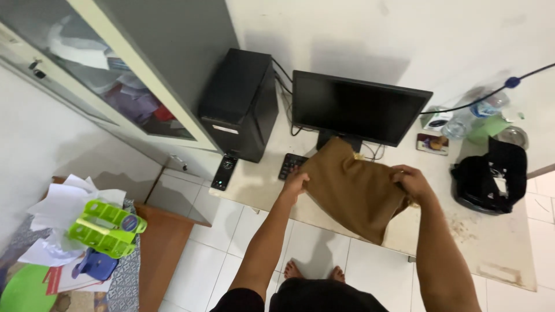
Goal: The recorder organizes a workspace by plugging in a monitor, arranging peripherals, packing cables, folding a cloth, and sorting items into organizer trays.
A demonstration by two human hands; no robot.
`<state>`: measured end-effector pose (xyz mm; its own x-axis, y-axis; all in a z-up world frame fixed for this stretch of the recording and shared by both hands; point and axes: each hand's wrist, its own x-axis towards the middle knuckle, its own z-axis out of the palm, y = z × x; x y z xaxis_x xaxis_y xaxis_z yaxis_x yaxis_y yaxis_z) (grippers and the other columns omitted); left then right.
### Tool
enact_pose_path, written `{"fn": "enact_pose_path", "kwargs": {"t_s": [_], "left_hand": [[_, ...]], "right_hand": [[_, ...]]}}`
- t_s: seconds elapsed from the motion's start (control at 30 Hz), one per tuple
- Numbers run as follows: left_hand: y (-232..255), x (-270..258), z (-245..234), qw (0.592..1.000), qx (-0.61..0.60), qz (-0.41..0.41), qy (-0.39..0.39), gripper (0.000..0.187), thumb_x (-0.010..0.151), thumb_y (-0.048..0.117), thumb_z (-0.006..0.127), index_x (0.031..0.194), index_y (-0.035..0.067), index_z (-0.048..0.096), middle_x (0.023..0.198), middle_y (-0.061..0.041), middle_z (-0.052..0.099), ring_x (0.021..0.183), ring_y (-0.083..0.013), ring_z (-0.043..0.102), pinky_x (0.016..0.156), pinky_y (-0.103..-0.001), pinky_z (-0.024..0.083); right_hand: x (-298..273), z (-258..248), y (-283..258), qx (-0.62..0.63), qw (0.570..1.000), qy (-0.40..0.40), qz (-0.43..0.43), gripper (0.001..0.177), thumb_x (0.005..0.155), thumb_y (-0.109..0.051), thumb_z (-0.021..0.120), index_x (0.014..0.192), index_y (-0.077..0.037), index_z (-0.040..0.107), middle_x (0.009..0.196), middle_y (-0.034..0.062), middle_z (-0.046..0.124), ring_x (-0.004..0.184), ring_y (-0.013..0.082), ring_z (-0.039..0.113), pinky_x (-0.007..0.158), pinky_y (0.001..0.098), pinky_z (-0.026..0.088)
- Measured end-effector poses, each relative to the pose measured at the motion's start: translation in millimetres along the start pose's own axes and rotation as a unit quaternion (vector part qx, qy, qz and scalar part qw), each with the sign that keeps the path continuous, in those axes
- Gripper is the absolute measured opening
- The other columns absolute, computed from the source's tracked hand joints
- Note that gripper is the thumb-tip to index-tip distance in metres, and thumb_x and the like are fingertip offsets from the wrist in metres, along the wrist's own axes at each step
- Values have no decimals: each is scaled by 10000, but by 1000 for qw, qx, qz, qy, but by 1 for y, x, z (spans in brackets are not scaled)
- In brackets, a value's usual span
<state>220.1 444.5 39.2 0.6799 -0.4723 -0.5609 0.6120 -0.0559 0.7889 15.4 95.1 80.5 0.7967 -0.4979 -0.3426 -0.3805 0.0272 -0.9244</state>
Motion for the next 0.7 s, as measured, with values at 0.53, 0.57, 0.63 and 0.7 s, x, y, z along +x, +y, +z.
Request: {"fn": "enact_pose_path", "kwargs": {"t_s": [0.53, 0.57, 0.63, 0.7], "left_hand": [[-47, 49, -23, 843, 501, 154, 119, 398, 931, 405, 568, 1083, 71, 723, 1148, -200, 720, 1091, -405, 663, 928, -505, 517], [-45, 51, -20, 847, 499, 151, 108, 395, 960, 404, 548, 1077, 67, 716, 1132, -202, 727, 1084, -408, 669, 929, -504, 519], [-51, 66, -19, 849, 500, 147, 89, 394, 989, 403, 527, 1071, 63, 710, 1116, -204, 734, 1076, -411, 675, 930, -503, 521], [-67, 90, -22, 867, 455, 182, 93, 404, 984, 405, 536, 1100, 45, 681, 1109, -218, 711, 1058, -426, 661, 910, -508, 508]], "right_hand": [[-9, 39, 102, -260, 920, 293, -24, 400, 938, -329, 667, 1250, -84, 718, 1138, 178, 752, 1058, 361, 707, 939, 442, 553], [-11, 42, 111, -260, 922, 287, 16, 403, 921, -352, 670, 1233, -105, 734, 1144, 168, 753, 1076, 364, 700, 949, 449, 545], [-13, 47, 125, -257, 921, 286, 61, 406, 904, -375, 674, 1215, -125, 750, 1150, 157, 755, 1094, 368, 693, 960, 455, 537], [-14, 52, 135, -251, 925, 265, 109, 429, 865, -395, 703, 1203, -138, 762, 1154, 166, 746, 1096, 373, 692, 966, 453, 533]]}}
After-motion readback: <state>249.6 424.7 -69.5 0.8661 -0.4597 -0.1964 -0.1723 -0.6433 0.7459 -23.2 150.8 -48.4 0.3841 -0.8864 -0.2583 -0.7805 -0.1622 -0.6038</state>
